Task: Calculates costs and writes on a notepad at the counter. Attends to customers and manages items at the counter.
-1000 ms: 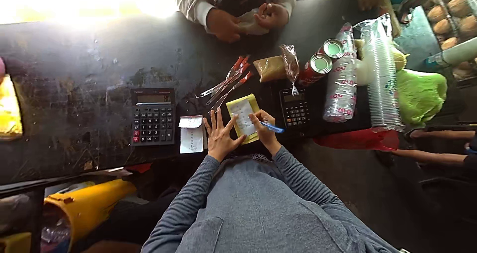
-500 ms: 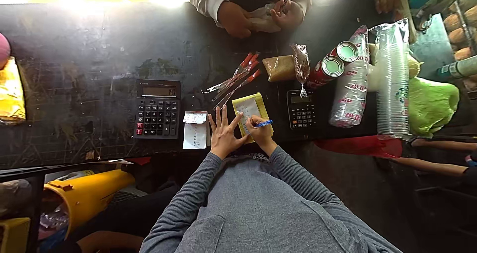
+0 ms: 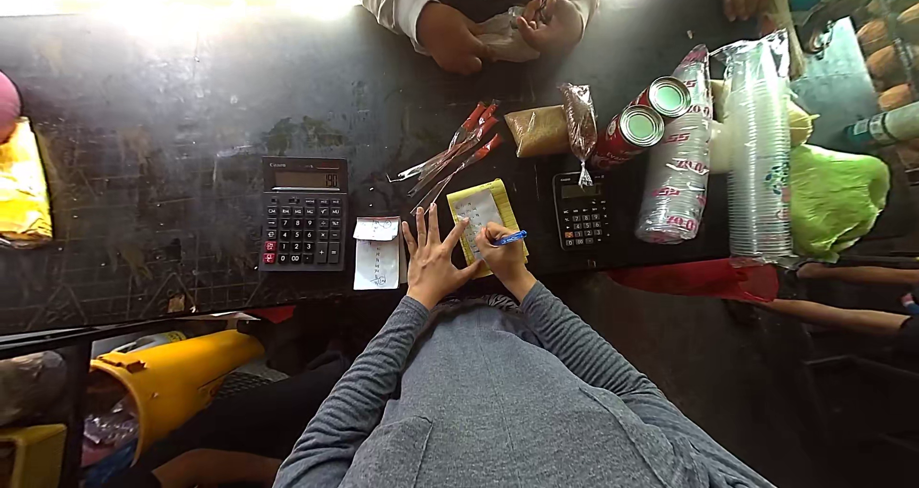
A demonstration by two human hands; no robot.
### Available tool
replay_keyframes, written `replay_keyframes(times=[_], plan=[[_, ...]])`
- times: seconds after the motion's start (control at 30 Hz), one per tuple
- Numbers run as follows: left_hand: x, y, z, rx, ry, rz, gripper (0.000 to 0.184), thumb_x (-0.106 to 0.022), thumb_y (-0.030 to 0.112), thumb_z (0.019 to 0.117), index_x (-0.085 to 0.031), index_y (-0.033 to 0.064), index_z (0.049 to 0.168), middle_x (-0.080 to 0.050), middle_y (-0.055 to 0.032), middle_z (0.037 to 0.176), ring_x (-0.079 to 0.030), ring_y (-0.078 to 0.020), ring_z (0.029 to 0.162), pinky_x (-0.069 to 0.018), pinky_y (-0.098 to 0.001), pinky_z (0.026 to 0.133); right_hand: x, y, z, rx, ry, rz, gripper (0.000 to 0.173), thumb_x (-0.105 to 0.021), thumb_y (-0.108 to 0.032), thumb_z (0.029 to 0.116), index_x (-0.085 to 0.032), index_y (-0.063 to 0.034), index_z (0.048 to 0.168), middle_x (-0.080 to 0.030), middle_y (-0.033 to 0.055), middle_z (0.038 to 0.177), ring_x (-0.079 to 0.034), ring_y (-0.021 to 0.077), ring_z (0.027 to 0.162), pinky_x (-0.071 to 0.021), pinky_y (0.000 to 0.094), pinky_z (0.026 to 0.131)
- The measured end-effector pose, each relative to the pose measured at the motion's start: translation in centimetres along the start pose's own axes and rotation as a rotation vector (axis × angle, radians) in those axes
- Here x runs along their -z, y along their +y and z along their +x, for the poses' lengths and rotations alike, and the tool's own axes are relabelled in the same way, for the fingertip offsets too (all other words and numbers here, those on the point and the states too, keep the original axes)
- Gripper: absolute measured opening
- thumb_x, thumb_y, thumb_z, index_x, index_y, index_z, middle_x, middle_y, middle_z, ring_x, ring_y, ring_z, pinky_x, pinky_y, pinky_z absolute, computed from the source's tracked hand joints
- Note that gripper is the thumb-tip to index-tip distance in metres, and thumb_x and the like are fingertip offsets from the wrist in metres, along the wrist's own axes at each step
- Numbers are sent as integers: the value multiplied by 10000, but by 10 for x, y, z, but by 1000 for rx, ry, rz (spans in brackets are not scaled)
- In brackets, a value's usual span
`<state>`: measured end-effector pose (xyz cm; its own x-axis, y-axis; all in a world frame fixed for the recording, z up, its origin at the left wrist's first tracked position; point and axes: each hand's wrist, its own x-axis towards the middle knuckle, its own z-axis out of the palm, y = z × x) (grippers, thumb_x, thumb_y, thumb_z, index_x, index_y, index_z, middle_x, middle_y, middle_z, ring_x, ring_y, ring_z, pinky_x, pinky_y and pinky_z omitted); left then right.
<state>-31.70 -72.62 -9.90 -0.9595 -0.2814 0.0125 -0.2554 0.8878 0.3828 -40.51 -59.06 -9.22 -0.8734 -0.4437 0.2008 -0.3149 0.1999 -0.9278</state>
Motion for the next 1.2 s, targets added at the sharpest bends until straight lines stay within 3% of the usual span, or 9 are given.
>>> replay_keyframes(times=[1.2], plan=[[2,1,1,-3,14,-6,837,-603,819,760,-534,390,1476,-191,-242,1673,-63,-453,1562,-9,-712,1195,6,3,1,-8,66,-21,307,-609,-18,869,-472,-66,599,-442,1,536,-411,67,469,-346,238,456]])
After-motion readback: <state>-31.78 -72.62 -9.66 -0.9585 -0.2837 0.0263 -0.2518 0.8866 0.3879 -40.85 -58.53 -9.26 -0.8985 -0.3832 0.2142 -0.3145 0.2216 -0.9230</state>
